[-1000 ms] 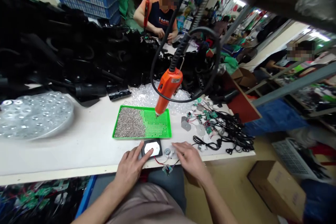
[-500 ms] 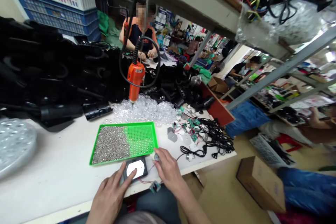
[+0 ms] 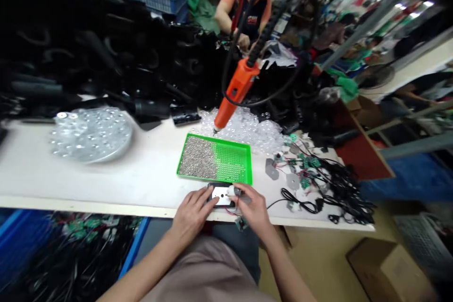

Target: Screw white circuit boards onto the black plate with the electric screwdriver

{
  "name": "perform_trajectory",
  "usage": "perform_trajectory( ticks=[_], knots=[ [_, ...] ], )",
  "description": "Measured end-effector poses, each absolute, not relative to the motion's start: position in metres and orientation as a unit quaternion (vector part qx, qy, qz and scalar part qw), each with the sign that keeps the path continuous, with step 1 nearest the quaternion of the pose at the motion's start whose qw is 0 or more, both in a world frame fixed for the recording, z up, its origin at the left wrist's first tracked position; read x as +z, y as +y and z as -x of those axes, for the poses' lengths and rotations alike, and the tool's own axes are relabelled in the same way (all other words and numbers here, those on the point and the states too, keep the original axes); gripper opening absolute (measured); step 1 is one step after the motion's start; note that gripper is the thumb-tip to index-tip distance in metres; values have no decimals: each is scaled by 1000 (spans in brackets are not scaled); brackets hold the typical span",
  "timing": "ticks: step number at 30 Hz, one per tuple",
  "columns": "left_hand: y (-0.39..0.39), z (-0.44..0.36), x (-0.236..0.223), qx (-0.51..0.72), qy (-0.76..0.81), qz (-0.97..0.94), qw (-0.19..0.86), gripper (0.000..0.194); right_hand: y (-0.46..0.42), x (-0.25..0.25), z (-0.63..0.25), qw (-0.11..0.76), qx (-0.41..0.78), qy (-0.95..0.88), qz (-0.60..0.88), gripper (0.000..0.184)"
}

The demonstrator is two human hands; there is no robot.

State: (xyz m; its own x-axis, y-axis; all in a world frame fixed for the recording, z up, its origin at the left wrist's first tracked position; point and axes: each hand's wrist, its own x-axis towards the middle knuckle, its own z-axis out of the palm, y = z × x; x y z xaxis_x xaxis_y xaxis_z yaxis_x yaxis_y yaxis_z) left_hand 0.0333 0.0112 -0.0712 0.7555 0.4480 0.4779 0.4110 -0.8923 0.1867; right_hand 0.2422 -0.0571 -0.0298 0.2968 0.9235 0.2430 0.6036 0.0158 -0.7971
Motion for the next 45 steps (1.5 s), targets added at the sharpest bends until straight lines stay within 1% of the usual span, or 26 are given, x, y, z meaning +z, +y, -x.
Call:
perform_trajectory(
  ticks=[2,4,9,12,15,18,20,21,22,23,25,26,27,28,29,30,31,33,35,38,42,45],
  knots=[
    [9,-33,-72,262,244,-933,46,26,-56,-27,-242,412,170,-609,656,24],
    [7,-32,-71,261,246,-932,53,24,-55,-20,-238,375,149,-664,630,25],
    [7,-31,-66,270,236,-931,64,27,-49,-5,-231,225,65,-777,584,32],
    [8,-30,-65,271,233,-932,64,28,-42,-3,-230,160,51,-795,583,32],
    [8,-31,-67,269,235,-932,65,29,-36,-5,-227,128,53,-789,598,30],
    [8,-31,-67,273,238,-930,70,29,-39,-1,-229,125,63,-788,599,37],
    [8,-29,-63,277,238,-927,88,28,-45,9,-238,142,103,-790,587,48],
    [9,-29,-61,279,238,-925,103,28,-47,17,-246,165,126,-782,587,52],
    [9,-28,-57,285,239,-920,123,28,-48,26,-254,206,140,-759,601,54],
    [10,-29,-54,294,246,-912,145,29,-47,36,-262,269,138,-719,626,54],
    [12,-32,-47,315,274,-889,185,32,-32,54,-275,420,94,-604,671,54],
    [14,-35,-43,322,292,-878,200,33,-19,61,-277,489,65,-548,676,59],
    [16,-39,-40,322,306,-871,210,34,-1,67,-277,532,60,-529,659,73],
    [18,-44,-37,313,313,-870,215,36,21,70,-274,552,66,-533,638,86],
    [20,-49,-35,300,314,-875,215,37,44,72,-270,559,81,-542,622,95],
    [22,-55,-33,286,309,-881,213,38,68,72,-264,572,92,-542,608,96],
    [23,-59,-32,274,305,-888,210,37,90,71,-259,588,110,-532,599,94],
    [25,-65,-32,261,303,-895,200,34,120,69,-251,618,137,-506,587,83],
    [25,-67,-35,264,307,-894,192,30,124,71,-250,631,157,-489,582,70],
    [22,-66,-42,279,315,-887,189,28,88,78,-262,621,186,-482,589,58],
    [14,-68,-47,292,328,-876,200,26,21,82,-283,607,290,-462,577,60],
    [9,-72,-47,300,339,-867,207,25,-4,70,-286,638,302,-422,570,54]
  ],
)
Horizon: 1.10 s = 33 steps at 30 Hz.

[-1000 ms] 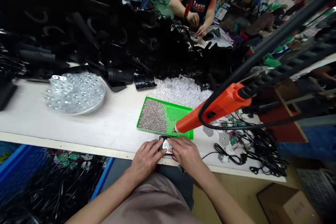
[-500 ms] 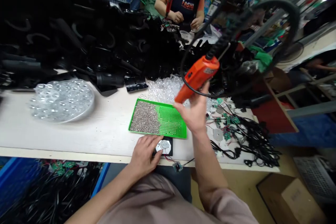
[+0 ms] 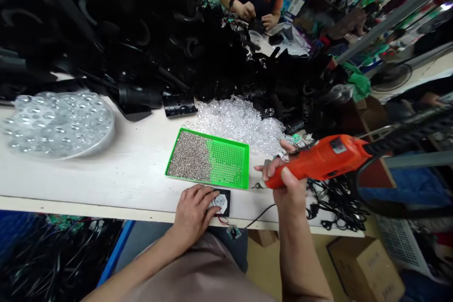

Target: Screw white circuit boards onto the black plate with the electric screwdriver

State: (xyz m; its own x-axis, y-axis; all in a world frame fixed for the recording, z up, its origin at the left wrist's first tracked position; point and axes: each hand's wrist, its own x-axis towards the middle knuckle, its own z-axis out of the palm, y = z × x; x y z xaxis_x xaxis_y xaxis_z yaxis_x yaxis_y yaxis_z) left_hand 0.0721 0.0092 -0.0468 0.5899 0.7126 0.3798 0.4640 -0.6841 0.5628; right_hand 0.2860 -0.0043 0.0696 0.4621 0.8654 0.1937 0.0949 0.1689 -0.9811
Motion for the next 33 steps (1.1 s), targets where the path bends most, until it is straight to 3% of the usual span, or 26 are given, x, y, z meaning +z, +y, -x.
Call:
perform_trajectory(
  ticks=[6,12,20,33],
  knots=[
    [8,-75,-45,294,332,-867,226,26,6,29,-276,728,251,-415,485,65],
    [10,-74,-44,287,325,-869,239,27,17,1,-270,719,333,-399,461,76],
    [10,-74,-46,282,326,-863,262,27,19,-10,-267,731,379,-388,415,60],
    [10,-72,-50,288,324,-861,266,30,20,6,-264,738,367,-395,407,57]
  ],
)
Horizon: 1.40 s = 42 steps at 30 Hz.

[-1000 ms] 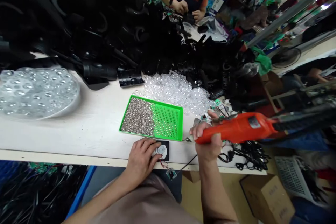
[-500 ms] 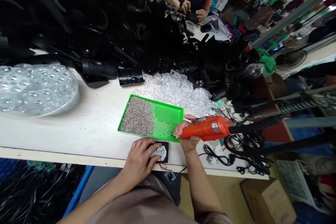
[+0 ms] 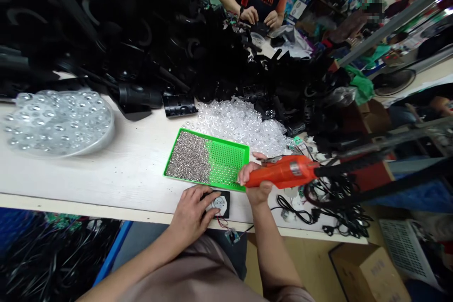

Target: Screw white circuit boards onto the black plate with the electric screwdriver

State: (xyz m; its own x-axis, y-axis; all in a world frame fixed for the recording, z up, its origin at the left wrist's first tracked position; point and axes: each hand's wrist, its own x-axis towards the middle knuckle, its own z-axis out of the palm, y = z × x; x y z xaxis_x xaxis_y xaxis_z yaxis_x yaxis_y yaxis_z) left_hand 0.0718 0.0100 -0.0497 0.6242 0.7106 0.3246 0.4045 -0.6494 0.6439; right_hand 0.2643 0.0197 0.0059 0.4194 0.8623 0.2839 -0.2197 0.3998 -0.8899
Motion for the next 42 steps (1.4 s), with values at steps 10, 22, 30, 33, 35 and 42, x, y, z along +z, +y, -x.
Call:
perform_trajectory(
  ticks=[10,22,30,33,35,42],
  knots=[
    [5,-76,-28,384,337,-813,280,26,-4,77,-230,764,416,-357,339,61],
    [-5,-77,-34,373,348,-776,372,19,-15,73,-216,754,448,-360,319,61],
    [-7,-72,-24,352,306,-832,300,17,-27,75,-216,744,419,-378,358,64],
    [0,-68,-23,311,327,-854,260,38,-31,74,-224,749,388,-373,387,64],
    [5,-66,-24,281,347,-860,248,44,-30,71,-230,756,365,-360,407,68],
    [10,-73,-33,249,346,-874,235,32,-17,34,-231,744,387,-349,419,73]
  ],
)
